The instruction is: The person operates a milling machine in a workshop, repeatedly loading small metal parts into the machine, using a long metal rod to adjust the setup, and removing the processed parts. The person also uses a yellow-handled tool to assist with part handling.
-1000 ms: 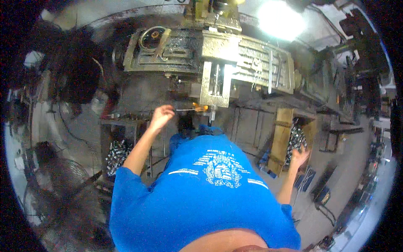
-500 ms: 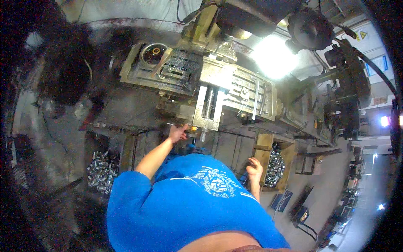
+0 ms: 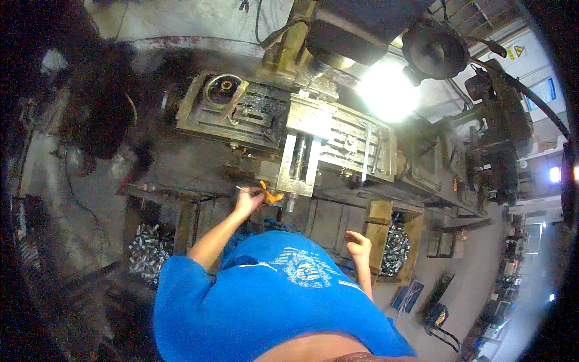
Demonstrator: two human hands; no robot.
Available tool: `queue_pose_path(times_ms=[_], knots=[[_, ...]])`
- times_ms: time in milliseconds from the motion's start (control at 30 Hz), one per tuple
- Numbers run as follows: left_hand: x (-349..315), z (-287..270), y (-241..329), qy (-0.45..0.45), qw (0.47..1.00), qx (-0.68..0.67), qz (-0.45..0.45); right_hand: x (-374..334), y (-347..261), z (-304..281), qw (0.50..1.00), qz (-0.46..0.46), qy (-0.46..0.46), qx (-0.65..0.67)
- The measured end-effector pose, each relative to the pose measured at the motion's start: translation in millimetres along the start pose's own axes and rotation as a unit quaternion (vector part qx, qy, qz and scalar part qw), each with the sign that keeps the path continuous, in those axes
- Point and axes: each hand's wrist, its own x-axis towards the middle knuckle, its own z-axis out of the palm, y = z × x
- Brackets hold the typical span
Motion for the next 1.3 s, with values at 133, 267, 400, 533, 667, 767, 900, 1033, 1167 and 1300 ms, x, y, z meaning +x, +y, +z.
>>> queue_pose_path(times_ms=[133, 267, 400, 533, 667, 767, 900, 1033, 1167, 1300], knots=[[-45, -21, 65, -0.078, 0.987, 0.138, 0.012, 15, -45, 30, 0.983, 0.015, -0.151, 0.100], [-94, -31, 111, -0.127, 0.965, 0.226, 0.030, 34, -80, 84, 0.925, -0.067, -0.348, 0.136], [-132, -49, 143, -0.134, 0.975, 0.177, -0.005, 29, -132, 131, 0.861, -0.154, -0.472, 0.112], [-156, -70, 182, -0.153, 0.982, 0.103, 0.027, 29, -174, 148, 0.727, -0.298, -0.600, 0.148], [-159, -67, 213, 0.000, 0.996, 0.000, 0.090, 8, -210, 164, 0.734, -0.263, -0.597, 0.187], [-147, -53, 213, 0.015, 0.974, -0.099, 0.201, 2, -238, 174, 0.789, -0.228, -0.516, 0.244], [-114, -28, 211, -0.030, 0.942, -0.007, 0.335, 1, -254, 200, 0.800, -0.236, -0.467, 0.294], [-87, -20, 238, -0.145, 0.973, -0.116, 0.133, 9, -264, 207, 0.785, -0.291, -0.459, 0.298], [-7, -57, 208, -0.163, 0.985, 0.049, 0.025, 12, -264, 164, 0.855, -0.415, -0.305, 0.058], [48, -71, 217, -0.218, 0.957, 0.164, -0.100, 21, -200, 110, 0.876, -0.265, -0.376, 0.145]])
